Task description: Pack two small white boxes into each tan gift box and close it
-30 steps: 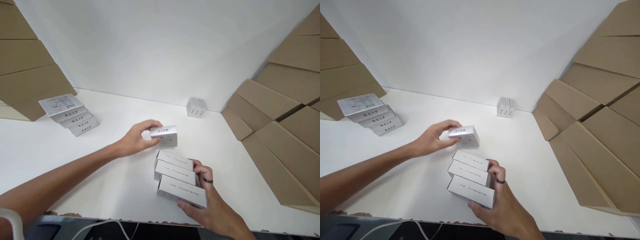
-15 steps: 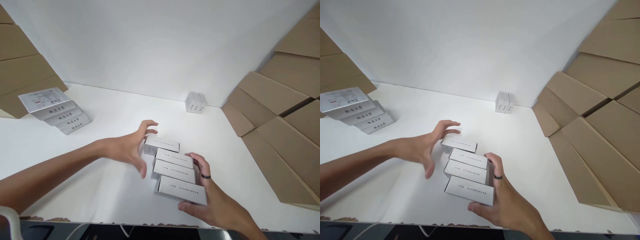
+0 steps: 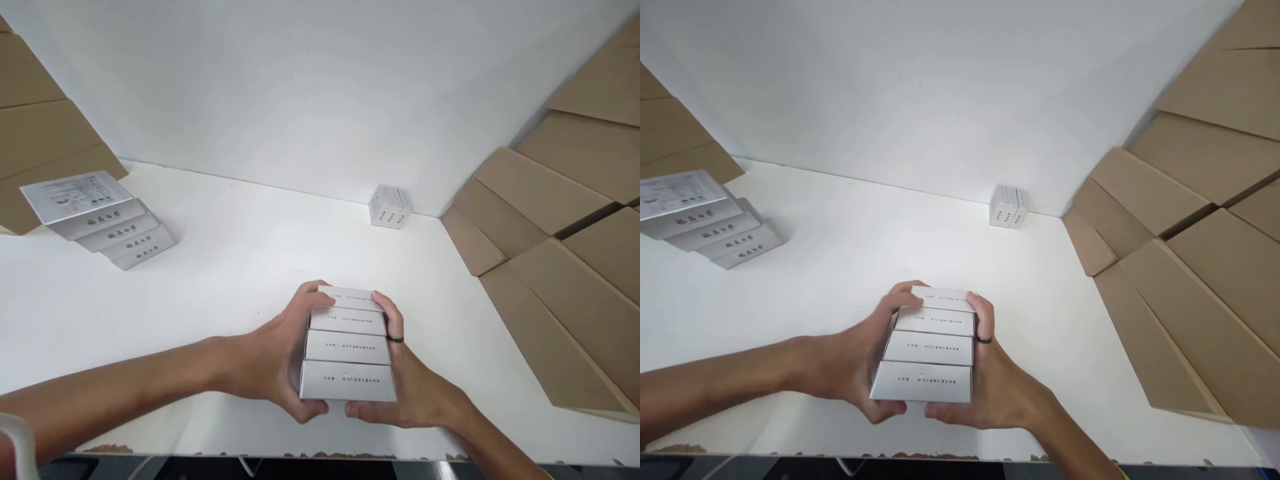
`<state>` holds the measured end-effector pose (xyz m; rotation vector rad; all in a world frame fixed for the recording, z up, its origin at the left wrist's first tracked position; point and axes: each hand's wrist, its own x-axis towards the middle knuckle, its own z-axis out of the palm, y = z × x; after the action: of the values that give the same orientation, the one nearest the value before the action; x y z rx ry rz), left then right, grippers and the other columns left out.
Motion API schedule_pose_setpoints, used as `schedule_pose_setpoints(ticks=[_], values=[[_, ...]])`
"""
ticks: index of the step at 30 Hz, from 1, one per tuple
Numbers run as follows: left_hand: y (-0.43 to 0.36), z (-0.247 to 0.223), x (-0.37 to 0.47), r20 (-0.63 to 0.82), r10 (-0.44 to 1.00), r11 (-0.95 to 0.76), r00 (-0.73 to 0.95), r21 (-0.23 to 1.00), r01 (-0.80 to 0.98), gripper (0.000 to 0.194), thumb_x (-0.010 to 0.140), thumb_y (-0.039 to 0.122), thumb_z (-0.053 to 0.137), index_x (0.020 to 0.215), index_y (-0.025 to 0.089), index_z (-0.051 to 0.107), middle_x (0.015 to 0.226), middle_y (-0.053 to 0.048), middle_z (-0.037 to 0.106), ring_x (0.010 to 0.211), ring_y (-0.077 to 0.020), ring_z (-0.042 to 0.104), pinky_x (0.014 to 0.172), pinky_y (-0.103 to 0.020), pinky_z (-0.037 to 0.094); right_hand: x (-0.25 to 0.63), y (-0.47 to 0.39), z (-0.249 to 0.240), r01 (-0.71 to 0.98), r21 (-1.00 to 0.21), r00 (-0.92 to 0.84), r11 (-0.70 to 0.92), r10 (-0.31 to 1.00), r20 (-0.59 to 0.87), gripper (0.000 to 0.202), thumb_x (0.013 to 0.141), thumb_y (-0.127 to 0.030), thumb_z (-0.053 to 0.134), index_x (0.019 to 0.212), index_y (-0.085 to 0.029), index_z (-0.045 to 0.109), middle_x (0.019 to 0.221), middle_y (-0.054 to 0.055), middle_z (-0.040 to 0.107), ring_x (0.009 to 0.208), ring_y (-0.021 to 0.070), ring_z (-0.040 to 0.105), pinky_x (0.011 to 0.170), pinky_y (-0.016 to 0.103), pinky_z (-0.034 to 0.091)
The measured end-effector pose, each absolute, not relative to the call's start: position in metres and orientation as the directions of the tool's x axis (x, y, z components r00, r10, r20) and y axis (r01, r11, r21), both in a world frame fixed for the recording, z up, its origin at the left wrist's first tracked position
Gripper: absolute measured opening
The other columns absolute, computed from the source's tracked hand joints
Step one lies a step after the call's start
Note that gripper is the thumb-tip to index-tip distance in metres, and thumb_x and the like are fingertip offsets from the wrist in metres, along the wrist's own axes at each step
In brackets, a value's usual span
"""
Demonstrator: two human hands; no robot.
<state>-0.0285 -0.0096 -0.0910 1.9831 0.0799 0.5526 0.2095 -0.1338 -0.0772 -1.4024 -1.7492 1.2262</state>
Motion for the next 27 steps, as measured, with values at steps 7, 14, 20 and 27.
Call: schedule_pose_setpoints(ticks=[7,14,20,27], values=[[0.000,-0.085,-0.018,0.383,0.245,-0.545,0.891,0.814,-0.200,0.117,0.061,0.029,0.088,0.147,0.040,0.010,0.125,-0.009,0.024,0.116,-0.0311,0.044,0.084,-0.043,0.059,0.212,-0.129,-0.061,0.568,-0.806,-0.273,0.164,0.962,0.004,0.120,0.075,-0.051,0.086,0.154,-0.049,-0.003,0.154,0.009,0.010,0.137,0.0380,0.038,0.099,0.055,0.055],[0.019,-0.098,-0.021,0.466,0.154,-0.762,0.871,0.617,-0.196,0.133,0.060,0.028,0.087,0.155,0.037,-0.007,0.125,-0.012,0.031,0.130,-0.0456,0.034,0.098,-0.063,0.052,0.214,-0.108,-0.078,0.516,-0.772,-0.376,0.370,0.908,0.185,0.120,0.079,-0.044,0.084,0.155,-0.049,-0.010,0.149,0.007,0.027,0.145,0.0356,0.027,0.118,0.062,0.037],[0.021,-0.121,-0.017,0.456,0.210,-0.716,0.865,0.674,-0.182,0.136,0.055,0.026,0.087,0.155,0.037,-0.005,0.128,-0.013,0.030,0.125,-0.0430,0.043,0.087,-0.054,0.058,0.216,-0.105,-0.102,0.498,-0.790,-0.360,0.357,0.914,0.186,0.125,0.076,-0.045,0.085,0.155,-0.046,-0.012,0.163,0.005,0.007,0.155,0.0380,-0.010,0.126,0.069,0.013],[0.021,-0.086,-0.030,0.230,0.435,-0.234,0.870,0.962,-0.138,0.103,0.075,0.039,0.082,0.149,0.032,0.009,0.145,-0.018,0.037,0.134,-0.0386,0.047,0.101,-0.059,0.053,0.193,-0.090,-0.057,0.104,-0.994,-0.264,-0.013,0.964,-0.040,0.101,0.075,-0.045,0.087,0.146,-0.038,0.015,0.149,0.010,0.043,0.134,0.0289,0.050,0.107,0.052,0.048]])
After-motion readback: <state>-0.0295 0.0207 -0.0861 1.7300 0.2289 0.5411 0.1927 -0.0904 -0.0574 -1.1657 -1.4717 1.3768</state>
